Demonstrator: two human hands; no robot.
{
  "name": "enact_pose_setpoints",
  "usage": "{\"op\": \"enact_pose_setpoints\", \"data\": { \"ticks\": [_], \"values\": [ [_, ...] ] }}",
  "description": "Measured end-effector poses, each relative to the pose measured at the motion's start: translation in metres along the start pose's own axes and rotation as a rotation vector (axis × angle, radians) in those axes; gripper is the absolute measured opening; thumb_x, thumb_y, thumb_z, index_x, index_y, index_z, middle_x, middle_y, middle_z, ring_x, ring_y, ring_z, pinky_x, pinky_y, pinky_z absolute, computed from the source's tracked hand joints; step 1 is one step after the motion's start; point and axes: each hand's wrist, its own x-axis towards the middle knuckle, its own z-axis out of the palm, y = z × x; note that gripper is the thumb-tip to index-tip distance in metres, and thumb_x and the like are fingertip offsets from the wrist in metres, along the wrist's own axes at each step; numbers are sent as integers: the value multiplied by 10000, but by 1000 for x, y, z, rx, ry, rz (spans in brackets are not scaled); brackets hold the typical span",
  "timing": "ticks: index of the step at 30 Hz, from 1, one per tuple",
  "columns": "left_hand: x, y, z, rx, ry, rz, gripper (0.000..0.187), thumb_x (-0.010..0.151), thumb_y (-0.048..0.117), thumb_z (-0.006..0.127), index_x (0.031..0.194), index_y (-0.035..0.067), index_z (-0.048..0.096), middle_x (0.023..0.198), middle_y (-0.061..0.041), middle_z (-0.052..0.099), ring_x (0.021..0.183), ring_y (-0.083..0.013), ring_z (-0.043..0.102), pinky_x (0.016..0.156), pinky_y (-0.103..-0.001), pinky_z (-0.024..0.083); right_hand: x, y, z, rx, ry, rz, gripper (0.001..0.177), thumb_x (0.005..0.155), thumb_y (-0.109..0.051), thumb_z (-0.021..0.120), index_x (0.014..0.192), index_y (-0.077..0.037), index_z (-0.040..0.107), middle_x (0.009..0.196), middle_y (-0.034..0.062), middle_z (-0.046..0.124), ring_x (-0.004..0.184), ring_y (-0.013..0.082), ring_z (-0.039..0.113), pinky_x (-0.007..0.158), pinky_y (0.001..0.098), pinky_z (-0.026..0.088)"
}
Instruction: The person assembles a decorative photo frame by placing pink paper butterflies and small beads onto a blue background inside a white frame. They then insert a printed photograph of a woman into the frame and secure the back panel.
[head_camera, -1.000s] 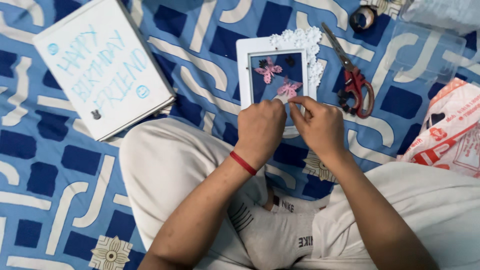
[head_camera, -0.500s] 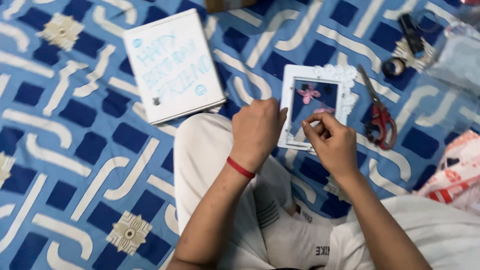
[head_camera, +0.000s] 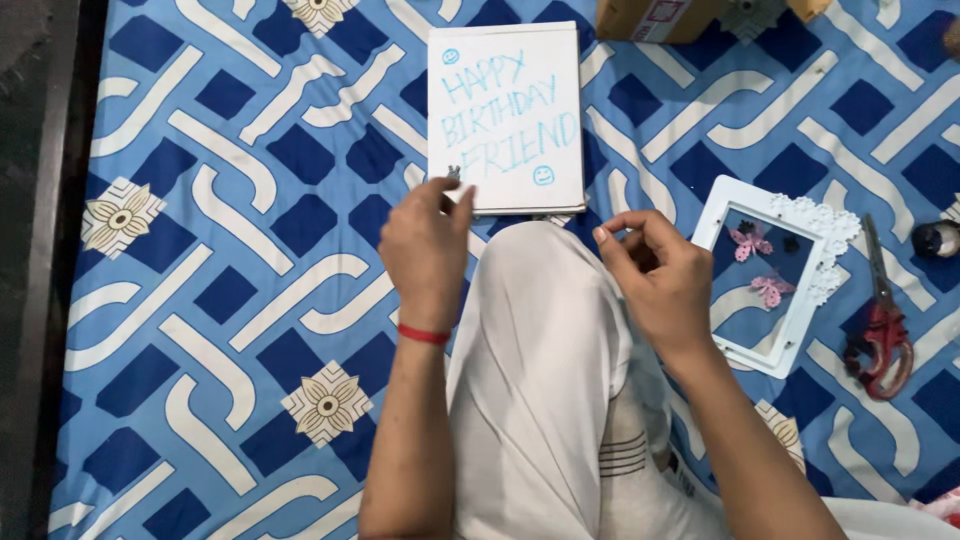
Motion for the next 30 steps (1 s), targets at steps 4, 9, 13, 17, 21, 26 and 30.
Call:
{"op": "enact_pose_setpoints", "data": {
  "ticks": [4, 9, 13, 17, 21, 26, 30],
  "values": [
    [20, -46, 31, 35, 77, 85, 188, 891, 236, 773, 1033, 113, 773, 898, -53, 699, 820, -269, 684, 675, -418, 544, 1, -2, 12, 31, -10, 21, 131, 971, -126, 745, 1045, -19, 723, 720, 14, 698, 635, 39, 618, 588, 207, 482],
    [38, -80, 77, 83, 16, 189, 197, 875, 116, 744, 1064, 138, 793, 986, -40, 662, 936, -269, 626, 714, -424, 533, -6, 5, 4, -4, 19, 97, 126, 971, -128, 740, 1040, -24, 724, 737, 25, 710, 664, 48, 648, 621, 210, 512],
    [39, -90, 96, 80, -71, 122, 79, 823, 106, 771, 900, 114, 781, 979, -41, 667, 940, -277, 624, 725, -426, 537, -11, 17, -7, 15, 45, 97, 136, 992, -140, 732, 1051, -18, 712, 778, 20, 713, 701, 49, 666, 635, 207, 513],
    [43, -89, 97, 34, -8, 161, 103, 766, 97, 791, 866, 88, 769, 960, -70, 695, 916, -302, 641, 750, -444, 550, -17, 27, -15, 43, 75, 160, 144, 993, -147, 732, 1052, -17, 709, 780, 25, 707, 675, 48, 626, 606, 203, 473],
    [50, -69, 89, -38, -145, 41, 127, 764, 105, 831, 868, 58, 776, 848, -114, 755, 787, -311, 711, 687, -435, 558, -26, 36, -30, 33, 98, 236, 147, 981, -153, 724, 1055, -26, 716, 746, 31, 699, 613, 53, 579, 557, 214, 422],
    [33, -4, 88, -564, -333, 50, 202, 817, 66, 832, 996, -3, 768, 895, -107, 798, 799, -167, 787, 714, -274, 623, -38, 52, -59, 266, 130, 355, 143, 988, -132, 712, 1078, -20, 706, 761, 17, 671, 639, 51, 577, 575, 209, 436],
    [-8, 70, 102, -931, -698, -136, 275, 858, 58, 799, 1104, -50, 740, 897, -107, 790, 776, -132, 736, 680, -241, 586, -45, 64, -86, 463, 129, 411, 190, 993, -105, 685, 1162, -25, 713, 818, 20, 674, 670, 54, 577, 598, 214, 454]
  ]
}}
